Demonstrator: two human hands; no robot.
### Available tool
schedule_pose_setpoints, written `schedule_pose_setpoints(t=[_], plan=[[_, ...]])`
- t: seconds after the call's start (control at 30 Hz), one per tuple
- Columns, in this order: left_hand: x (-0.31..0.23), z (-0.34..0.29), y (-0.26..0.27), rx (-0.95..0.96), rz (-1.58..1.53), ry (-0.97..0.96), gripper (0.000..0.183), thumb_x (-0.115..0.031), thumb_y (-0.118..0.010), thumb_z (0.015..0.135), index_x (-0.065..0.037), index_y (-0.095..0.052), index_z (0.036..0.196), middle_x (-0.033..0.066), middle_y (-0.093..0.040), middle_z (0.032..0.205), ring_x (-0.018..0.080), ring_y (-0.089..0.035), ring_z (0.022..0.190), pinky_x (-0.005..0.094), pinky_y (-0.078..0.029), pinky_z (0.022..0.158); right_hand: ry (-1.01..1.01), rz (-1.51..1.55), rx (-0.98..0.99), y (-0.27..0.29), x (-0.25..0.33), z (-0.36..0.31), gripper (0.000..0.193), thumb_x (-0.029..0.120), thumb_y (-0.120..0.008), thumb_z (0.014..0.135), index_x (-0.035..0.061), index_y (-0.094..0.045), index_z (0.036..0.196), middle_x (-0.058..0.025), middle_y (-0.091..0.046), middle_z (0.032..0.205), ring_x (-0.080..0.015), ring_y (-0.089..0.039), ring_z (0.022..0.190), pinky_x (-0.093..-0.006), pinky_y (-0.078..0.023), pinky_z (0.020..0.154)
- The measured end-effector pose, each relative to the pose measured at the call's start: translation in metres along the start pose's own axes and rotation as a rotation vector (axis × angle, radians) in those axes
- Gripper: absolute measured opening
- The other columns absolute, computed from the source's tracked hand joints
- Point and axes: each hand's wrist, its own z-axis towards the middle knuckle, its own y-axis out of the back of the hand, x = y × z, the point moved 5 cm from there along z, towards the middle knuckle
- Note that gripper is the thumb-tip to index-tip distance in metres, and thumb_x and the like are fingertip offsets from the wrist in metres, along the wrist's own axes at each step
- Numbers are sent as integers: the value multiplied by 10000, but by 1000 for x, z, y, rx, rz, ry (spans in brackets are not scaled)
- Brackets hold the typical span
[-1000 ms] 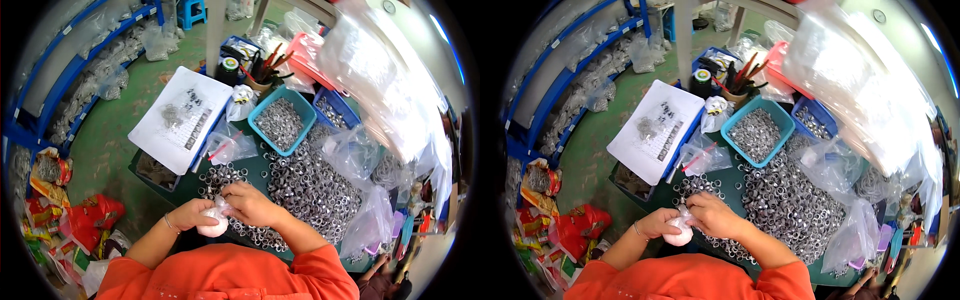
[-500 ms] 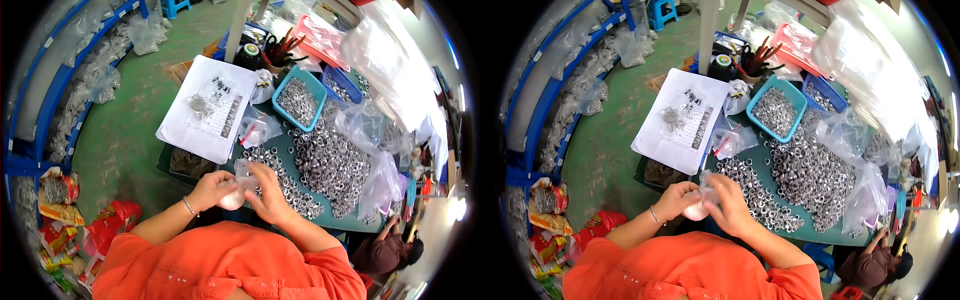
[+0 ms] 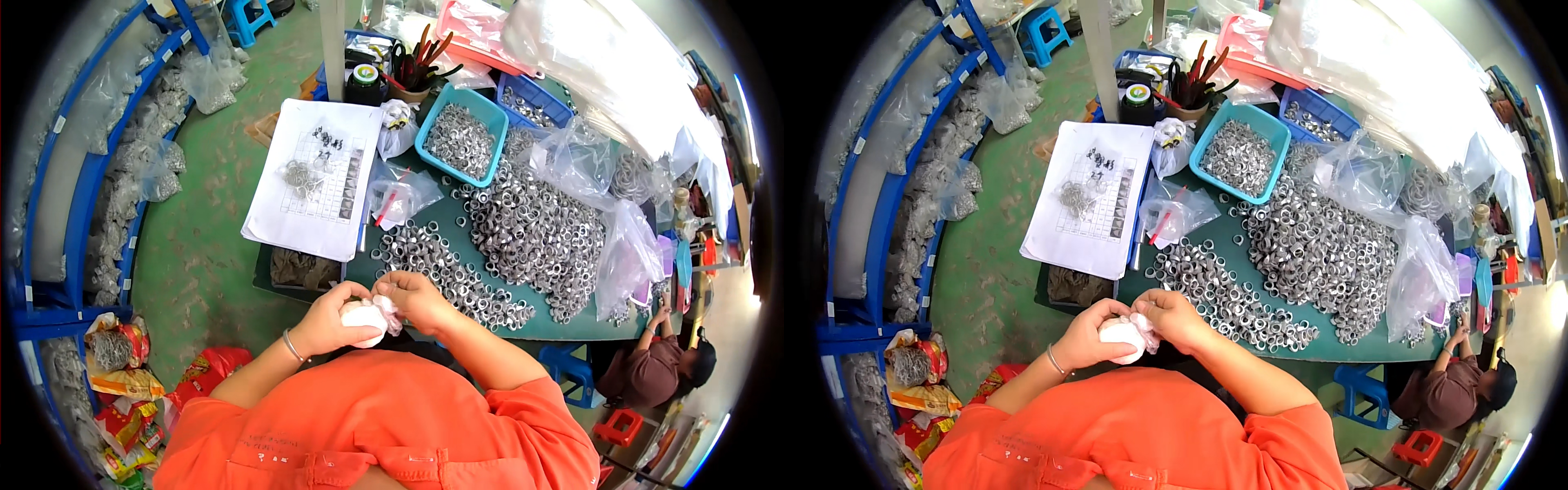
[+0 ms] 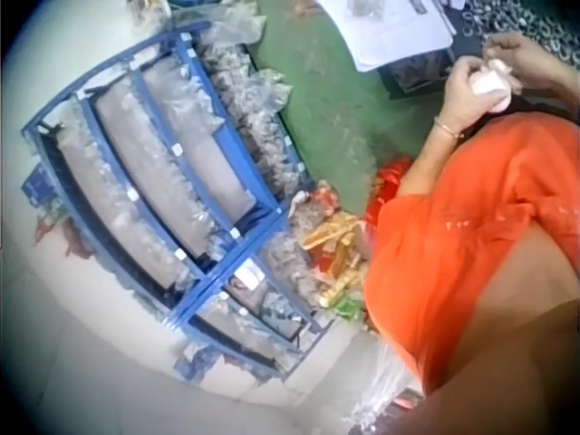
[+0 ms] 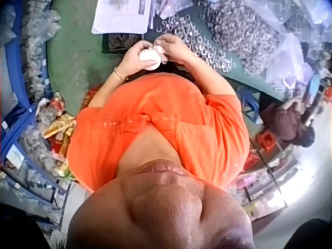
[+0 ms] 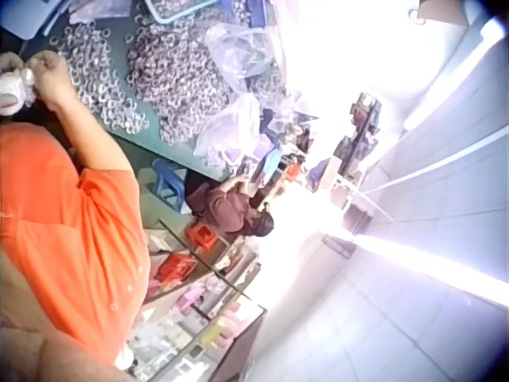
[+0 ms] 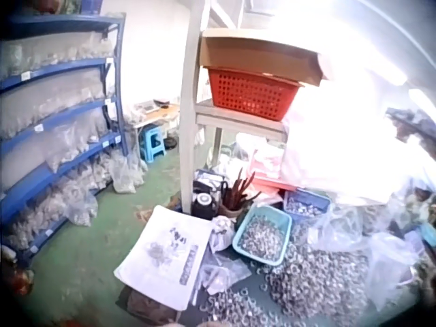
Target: The person unpackages sample rings, compares them against a reference sheet, and sorts metal rings from a pile on the table by hand before walking away from the workstation.
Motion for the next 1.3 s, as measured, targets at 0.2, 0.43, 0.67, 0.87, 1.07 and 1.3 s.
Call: schedule_pose_setpoints(t=[0.2, 0.43, 0.67, 0.87, 1.07, 1.3], plan=[[-2, 18, -4, -247, -225, -64, 478, -135, -750, 744, -17, -515, 1144, 82, -563, 1059, 152, -577, 931, 279, -488, 828, 263, 471, -390, 1, -18, 24, 80, 72, -585, 898, 27, -562, 960, -38, -565, 871, -133, -533, 742, -246, -452, 656], [-6, 54, -12, -449, -907, -22, 355, -186, -593, 892, -6, -486, 1178, 89, -550, 1081, 155, -579, 956, 281, -503, 814, 557, 251, -246, 23, 5, 10, 440, 178, -588, 912, -11, -434, 1278, -153, -452, 1301, -203, -520, 1106, -306, -418, 927], [-27, 78, -6, -532, -280, -206, 497, -405, -281, 1011, -9, -448, 1263, 81, -497, 1108, 162, -495, 1007, 290, -398, 909, 578, 153, -79, 31, 22, 22, 848, 283, -769, 766, -47, -265, 1362, -160, -450, 1289, -238, -438, 1210, -346, -335, 1031], [-24, 86, 3, -307, -321, -249, 664, -474, -363, 974, 7, -241, 1415, 123, -416, 1342, 198, -405, 1237, 333, -327, 1038, 485, 543, 65, 37, 21, 26, 768, 160, -787, 738, 32, -329, 1341, -105, -437, 1319, -205, -451, 1207, -351, -373, 1013], [-21, 82, -4, -81, -374, -120, 748, -176, -712, 815, 26, -279, 1389, 129, -426, 1334, 193, -444, 1209, 342, -383, 999, 798, -221, -164, 57, 32, 14, 828, 74, -778, 692, 80, -309, 1374, -164, -228, 1452, -261, -222, 1369, -389, -300, 1072], [-41, 64, -6, -424, 559, -331, 780, -106, -780, 675, -18, -375, 1335, 174, -513, 1073, 356, -541, 998, 403, -457, 850, 338, -107, -36, 40, 39, 3, 710, 139, -730, 772, -5, -333, 1343, -247, -430, 1290, -336, -551, 1110, -387, -464, 906]])
